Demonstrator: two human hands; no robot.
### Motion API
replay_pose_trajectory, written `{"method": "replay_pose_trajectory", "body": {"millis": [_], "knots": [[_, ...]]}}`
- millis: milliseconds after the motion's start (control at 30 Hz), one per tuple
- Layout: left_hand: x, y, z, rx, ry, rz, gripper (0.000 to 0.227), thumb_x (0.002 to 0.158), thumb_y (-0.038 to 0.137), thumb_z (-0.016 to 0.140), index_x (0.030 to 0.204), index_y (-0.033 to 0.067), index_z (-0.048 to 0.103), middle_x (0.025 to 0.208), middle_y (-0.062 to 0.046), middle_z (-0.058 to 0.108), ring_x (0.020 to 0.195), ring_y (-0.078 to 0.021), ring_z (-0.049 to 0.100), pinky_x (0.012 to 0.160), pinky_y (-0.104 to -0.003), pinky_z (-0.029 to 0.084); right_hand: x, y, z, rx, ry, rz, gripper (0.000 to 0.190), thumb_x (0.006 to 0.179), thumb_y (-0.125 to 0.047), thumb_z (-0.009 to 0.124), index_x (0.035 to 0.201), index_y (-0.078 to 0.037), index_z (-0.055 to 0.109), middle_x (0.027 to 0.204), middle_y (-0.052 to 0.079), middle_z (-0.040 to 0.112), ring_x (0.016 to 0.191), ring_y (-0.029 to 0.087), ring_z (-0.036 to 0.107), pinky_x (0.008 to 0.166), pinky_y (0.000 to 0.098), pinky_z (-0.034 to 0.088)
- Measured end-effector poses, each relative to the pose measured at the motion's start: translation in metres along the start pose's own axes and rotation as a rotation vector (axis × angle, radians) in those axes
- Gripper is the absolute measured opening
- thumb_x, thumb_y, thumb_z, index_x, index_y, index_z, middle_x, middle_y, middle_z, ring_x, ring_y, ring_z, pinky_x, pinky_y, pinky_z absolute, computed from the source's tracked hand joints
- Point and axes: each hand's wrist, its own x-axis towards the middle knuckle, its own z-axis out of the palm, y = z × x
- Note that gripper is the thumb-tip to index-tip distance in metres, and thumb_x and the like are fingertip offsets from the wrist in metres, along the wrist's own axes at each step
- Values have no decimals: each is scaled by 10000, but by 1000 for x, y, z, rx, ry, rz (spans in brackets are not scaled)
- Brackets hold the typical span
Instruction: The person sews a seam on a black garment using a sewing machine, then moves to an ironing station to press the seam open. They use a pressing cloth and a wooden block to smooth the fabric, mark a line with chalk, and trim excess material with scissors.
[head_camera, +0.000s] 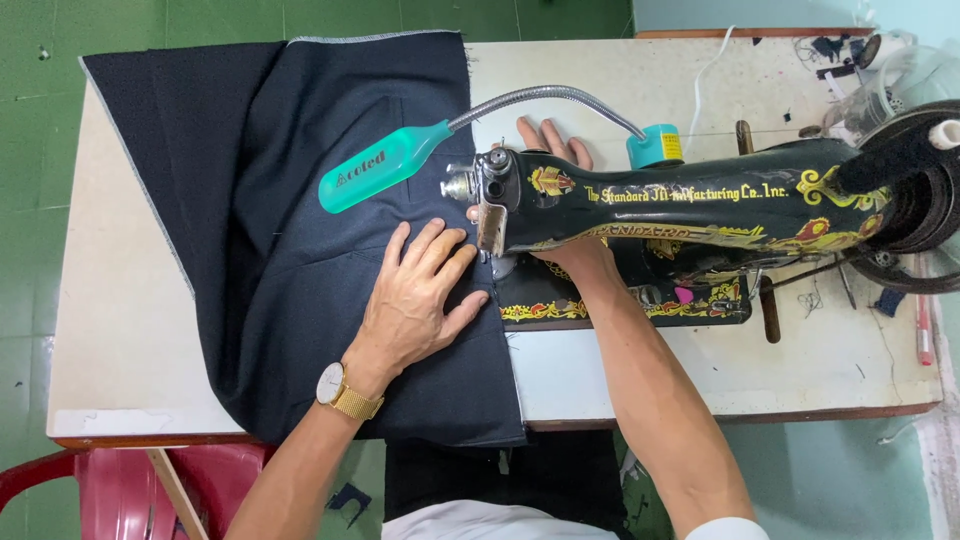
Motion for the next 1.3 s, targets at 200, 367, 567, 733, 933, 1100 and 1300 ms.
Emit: {"method": "replay_pose_trajectory", "body": {"millis": [200,367,567,733,933,1100,1300], "knots": [[1,-1,-1,-5,7,6,478,933,421,702,1273,86,675,1345,-154,618,1378,-357,505,1191,-618,269,0,7,16,-13,64,-29,675,938,-620,659,1480,-227,575,1615,135,405,1494,411,356,1174,642,226],[2,-4,-2,-4,13,5,479,928,432,699,1266,93,676,1339,-149,620,1379,-352,505,1190,-619,270,2,13,28,-10,105,-54,766,897,-724,639,1469,-218,582,1591,152,430,1476,425,378,1154,660,239],[1,-8,-3,0,1,1,485,932,445,679,1272,100,672,1341,-142,620,1388,-347,501,1194,-618,266,4,13,33,28,98,-46,769,879,-710,612,1464,-211,581,1593,153,431,1477,428,381,1154,655,224],[1,-9,-4,-2,-6,11,489,938,435,675,1288,95,660,1346,-149,611,1392,-355,495,1192,-620,266,5,14,34,10,60,-15,768,860,-689,611,1478,-235,570,1599,140,433,1478,418,386,1160,646,214],[1,-10,-6,-12,-23,-4,499,940,444,672,1295,94,662,1355,-150,612,1401,-352,488,1200,-615,255,5,12,29,44,21,-13,754,869,-677,604,1490,-252,547,1621,126,392,1491,424,359,1165,647,212],[3,-9,-6,-9,-37,-23,489,939,453,668,1290,113,666,1353,-133,616,1403,-327,488,1213,-594,249,3,10,27,23,41,-16,698,879,-631,625,1469,-263,558,1610,122,407,1492,399,369,1171,636,205],[5,-10,-5,-1,-49,-33,486,940,450,666,1289,113,669,1357,-133,619,1401,-324,493,1216,-588,251,3,9,25,-10,44,-1,642,913,-569,657,1473,-267,567,1608,121,414,1492,389,371,1182,617,196]]}}
